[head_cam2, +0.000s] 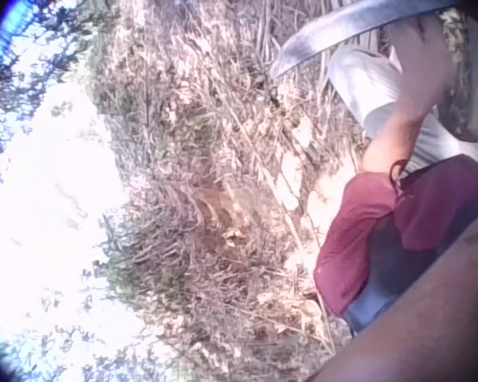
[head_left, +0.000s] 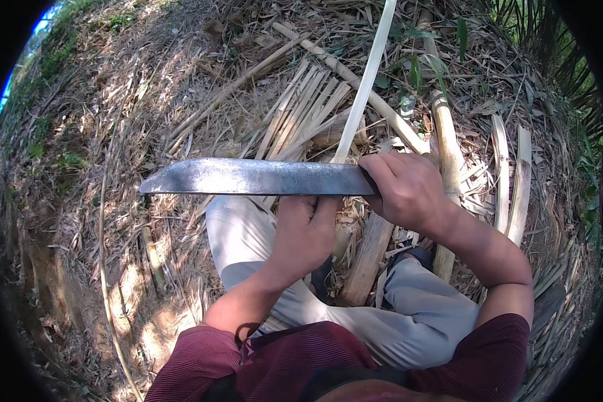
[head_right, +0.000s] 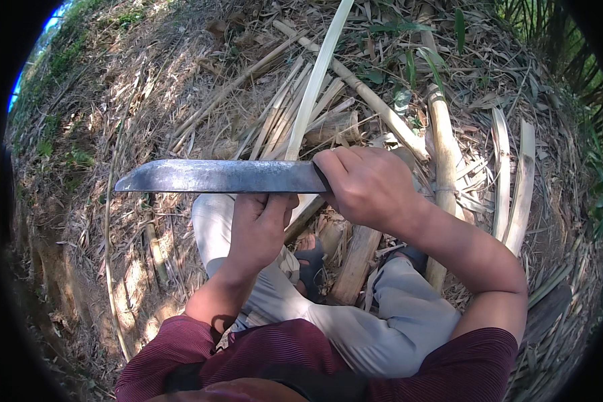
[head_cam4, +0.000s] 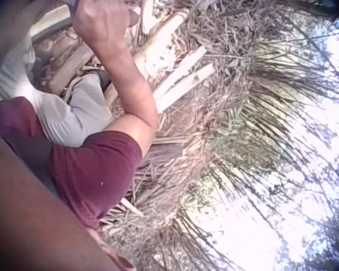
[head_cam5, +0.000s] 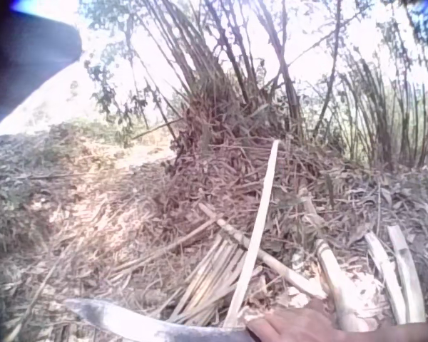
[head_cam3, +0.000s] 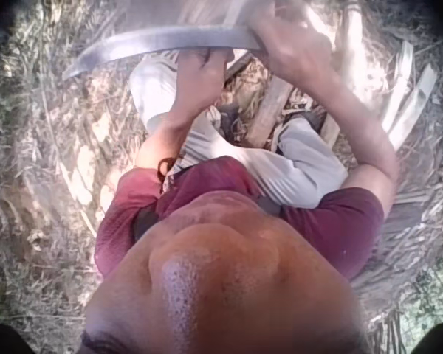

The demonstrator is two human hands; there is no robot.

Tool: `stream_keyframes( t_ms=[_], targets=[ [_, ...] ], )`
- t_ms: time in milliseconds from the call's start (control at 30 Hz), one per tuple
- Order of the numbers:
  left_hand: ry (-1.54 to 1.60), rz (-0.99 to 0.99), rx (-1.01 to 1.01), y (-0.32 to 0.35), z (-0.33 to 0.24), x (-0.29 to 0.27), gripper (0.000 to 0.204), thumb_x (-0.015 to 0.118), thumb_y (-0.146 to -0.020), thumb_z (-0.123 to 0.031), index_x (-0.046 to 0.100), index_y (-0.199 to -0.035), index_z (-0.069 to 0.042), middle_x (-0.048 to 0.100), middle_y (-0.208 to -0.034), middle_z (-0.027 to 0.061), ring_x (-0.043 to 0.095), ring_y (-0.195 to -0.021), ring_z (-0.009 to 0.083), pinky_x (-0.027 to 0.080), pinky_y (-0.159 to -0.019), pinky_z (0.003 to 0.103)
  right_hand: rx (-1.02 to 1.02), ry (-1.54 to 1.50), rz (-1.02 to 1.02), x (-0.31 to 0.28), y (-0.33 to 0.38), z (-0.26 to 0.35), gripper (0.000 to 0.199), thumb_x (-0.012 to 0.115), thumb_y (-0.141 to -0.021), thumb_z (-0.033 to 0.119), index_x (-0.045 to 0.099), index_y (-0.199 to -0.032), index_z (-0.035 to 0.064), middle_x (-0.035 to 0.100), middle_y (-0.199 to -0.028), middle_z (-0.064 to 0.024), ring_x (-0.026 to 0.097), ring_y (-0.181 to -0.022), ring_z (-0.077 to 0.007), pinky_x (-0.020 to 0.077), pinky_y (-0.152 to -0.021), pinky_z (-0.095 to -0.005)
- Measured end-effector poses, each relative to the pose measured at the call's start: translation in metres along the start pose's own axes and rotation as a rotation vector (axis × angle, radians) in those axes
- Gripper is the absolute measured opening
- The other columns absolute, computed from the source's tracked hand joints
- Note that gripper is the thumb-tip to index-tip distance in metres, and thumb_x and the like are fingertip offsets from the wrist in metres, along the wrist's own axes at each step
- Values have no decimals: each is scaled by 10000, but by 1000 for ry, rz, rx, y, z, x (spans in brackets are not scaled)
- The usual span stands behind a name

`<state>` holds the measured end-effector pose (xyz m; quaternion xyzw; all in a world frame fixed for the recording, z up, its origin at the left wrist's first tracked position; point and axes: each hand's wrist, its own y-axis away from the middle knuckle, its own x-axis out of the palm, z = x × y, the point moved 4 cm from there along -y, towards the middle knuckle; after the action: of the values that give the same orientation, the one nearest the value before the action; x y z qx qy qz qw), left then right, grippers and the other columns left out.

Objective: The person holds a thin strip of bamboo and pulls a machete along it to shave and thin the material.

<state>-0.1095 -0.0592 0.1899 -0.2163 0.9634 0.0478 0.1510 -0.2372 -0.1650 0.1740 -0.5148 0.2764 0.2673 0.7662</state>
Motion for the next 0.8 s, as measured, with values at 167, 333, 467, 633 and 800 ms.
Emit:
stream_keyframes(
  t_ms=[167,333,467,633,800],
  targets=[
    [60,-24,-81,5,9,4,333,501,-1071,-281,579,-849,-46,413,-628,-91,299,-524,-6,208,-457,212,-2,52,-12,10,-1,-11,284,744,-704,150,555,-904,78,601,-742,-67,655,-655,-253,532,-579,-372],
    [57,-16,-44,11,1,4,312,478,-1080,-290,556,-908,-42,385,-623,-92,270,-521,-7,196,-459,209,-4,54,-50,6,-3,-27,284,757,-704,187,564,-894,100,614,-739,-50,664,-652,-240,517,-540,-370],
    [75,-28,-53,13,-1,5,300,467,-1083,-290,546,-933,-43,368,-617,-90,254,-522,-8,188,-463,206,44,96,-92,11,-5,-38,235,754,-726,194,591,-891,156,611,-687,-22,654,-594,-228,491,-470,-372],
    [-178,63,72,52,-7,1,309,463,-1084,-280,573,-925,-39,385,-615,-87,272,-517,-6,201,-467,202,410,156,-151,1,0,-136,185,659,-922,215,622,-854,48,617,-604,-101,639,-529,-292,472,-461,-415],
    [-1,-13,-208,30,17,-23,303,468,-1080,-265,629,-1005,-19,432,-651,-69,288,-499,-3,211,-453,195,522,-76,-259,-10,10,-111,237,641,-957,221,635,-848,11,645,-640,-144,646,-536,-295,486,-521,-404]
  ],
)
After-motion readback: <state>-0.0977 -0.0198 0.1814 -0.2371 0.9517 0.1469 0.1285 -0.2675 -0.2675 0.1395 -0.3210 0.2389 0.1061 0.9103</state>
